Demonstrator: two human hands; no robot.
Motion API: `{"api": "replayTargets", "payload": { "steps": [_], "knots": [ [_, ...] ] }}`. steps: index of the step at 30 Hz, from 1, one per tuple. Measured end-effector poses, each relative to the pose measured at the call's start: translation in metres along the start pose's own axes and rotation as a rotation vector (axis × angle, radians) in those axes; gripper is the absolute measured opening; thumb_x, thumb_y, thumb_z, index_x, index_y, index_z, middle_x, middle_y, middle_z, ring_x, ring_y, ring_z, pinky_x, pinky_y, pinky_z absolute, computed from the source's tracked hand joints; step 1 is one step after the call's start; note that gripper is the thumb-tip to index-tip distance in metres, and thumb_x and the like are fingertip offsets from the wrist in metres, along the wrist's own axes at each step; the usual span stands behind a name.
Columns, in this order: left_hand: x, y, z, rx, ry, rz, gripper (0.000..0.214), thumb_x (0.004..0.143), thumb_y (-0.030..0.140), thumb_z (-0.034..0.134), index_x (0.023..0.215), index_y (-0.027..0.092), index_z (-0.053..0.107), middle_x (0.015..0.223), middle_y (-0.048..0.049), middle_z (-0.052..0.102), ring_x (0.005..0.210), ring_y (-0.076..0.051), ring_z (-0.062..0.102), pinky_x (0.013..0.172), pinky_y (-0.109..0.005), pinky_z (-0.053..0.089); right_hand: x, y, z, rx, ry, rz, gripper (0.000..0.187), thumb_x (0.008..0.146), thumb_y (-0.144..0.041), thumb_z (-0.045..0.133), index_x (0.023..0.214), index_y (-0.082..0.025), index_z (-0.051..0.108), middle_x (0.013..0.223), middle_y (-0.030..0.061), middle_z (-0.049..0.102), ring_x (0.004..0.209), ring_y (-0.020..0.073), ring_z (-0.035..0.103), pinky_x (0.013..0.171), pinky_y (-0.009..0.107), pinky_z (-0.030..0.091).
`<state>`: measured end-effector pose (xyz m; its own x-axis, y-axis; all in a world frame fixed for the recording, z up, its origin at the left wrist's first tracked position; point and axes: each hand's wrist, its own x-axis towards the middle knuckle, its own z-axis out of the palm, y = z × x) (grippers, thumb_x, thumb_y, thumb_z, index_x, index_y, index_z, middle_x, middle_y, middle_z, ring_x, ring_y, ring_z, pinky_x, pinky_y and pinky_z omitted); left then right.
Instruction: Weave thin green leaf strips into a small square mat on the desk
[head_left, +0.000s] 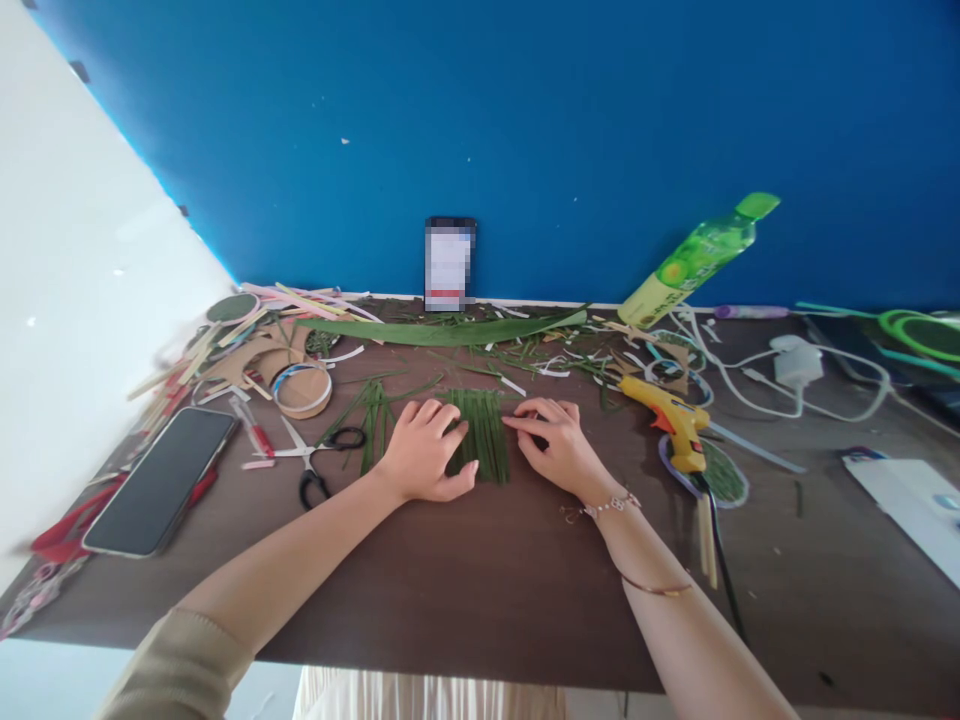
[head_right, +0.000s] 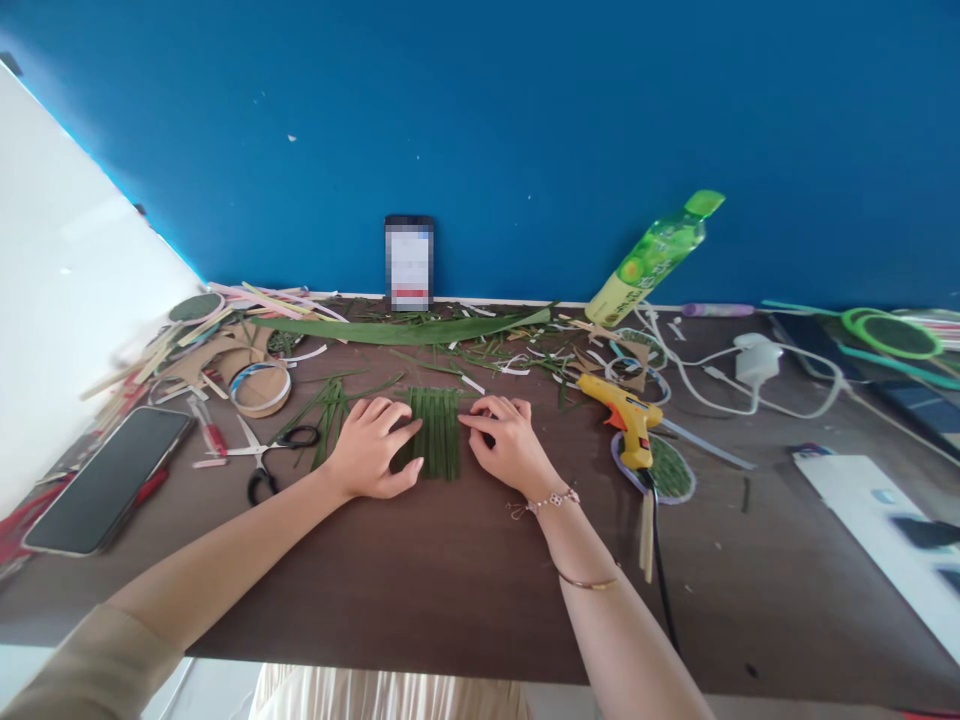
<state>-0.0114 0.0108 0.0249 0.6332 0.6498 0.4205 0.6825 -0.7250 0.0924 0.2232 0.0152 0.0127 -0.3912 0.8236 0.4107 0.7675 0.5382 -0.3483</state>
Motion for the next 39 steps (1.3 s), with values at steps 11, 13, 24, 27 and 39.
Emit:
{"api": "replayTargets", "payload": {
  "steps": [11,13,24,27,39],
  "knots": [
    [0.0017,0.0016,0.0008,0.038,-0.141,-0.033,0.043,0.082,0.045,0.047,0.106,0.015,0.066,0.110,-0.0088,0.065,0.095,-0.026,0.051,0.083,-0.043,0.033,-0.0017,0.0004,-0.0014,0.006,0.030,-0.013,0.027,0.083,-0.015,0.046,0.092,-0.022,0.070,0.090,0.0066,0.061,0.085,0.0192,0.059,0.080,0.039,0.042],
    [0.0021,0.0019,0.0008,0.040,-0.142,-0.034,0.043,0.083,0.045,0.046,0.106,0.015,0.066,0.110,-0.0089,0.065,0.095,-0.026,0.051,0.082,-0.043,0.033,-0.0017,0.0008,-0.0009,0.007,0.021,-0.018,0.027,0.082,-0.014,0.046,0.093,-0.021,0.070,0.090,0.0071,0.061,0.085,0.0194,0.059,0.080,0.039,0.042],
    [0.0025,0.0022,0.0011,0.025,-0.141,-0.045,0.042,0.083,0.045,0.046,0.106,0.015,0.065,0.109,-0.0090,0.065,0.096,-0.026,0.050,0.082,-0.043,0.033,-0.0013,0.0012,0.0010,0.019,0.017,-0.023,0.027,0.083,-0.014,0.046,0.094,-0.022,0.070,0.091,0.0069,0.060,0.087,0.0199,0.059,0.080,0.040,0.043],
    [0.0021,0.0020,0.0018,0.019,-0.144,-0.045,0.043,0.084,0.045,0.046,0.107,0.015,0.065,0.110,-0.0093,0.064,0.098,-0.027,0.050,0.083,-0.043,0.033,-0.0011,0.0012,0.0019,0.017,0.008,-0.023,0.027,0.083,-0.014,0.046,0.094,-0.022,0.070,0.091,0.0069,0.061,0.087,0.0199,0.058,0.080,0.040,0.042],
    [0.0048,0.0024,-0.0010,0.003,-0.190,-0.071,0.047,0.084,0.046,0.045,0.114,0.015,0.061,0.112,-0.0108,0.060,0.101,-0.028,0.048,0.084,-0.044,0.035,-0.0002,-0.0002,0.0005,0.028,0.010,-0.007,0.028,0.084,-0.016,0.046,0.094,-0.024,0.071,0.091,0.0069,0.061,0.086,0.0200,0.059,0.079,0.040,0.043]
  ]
}}
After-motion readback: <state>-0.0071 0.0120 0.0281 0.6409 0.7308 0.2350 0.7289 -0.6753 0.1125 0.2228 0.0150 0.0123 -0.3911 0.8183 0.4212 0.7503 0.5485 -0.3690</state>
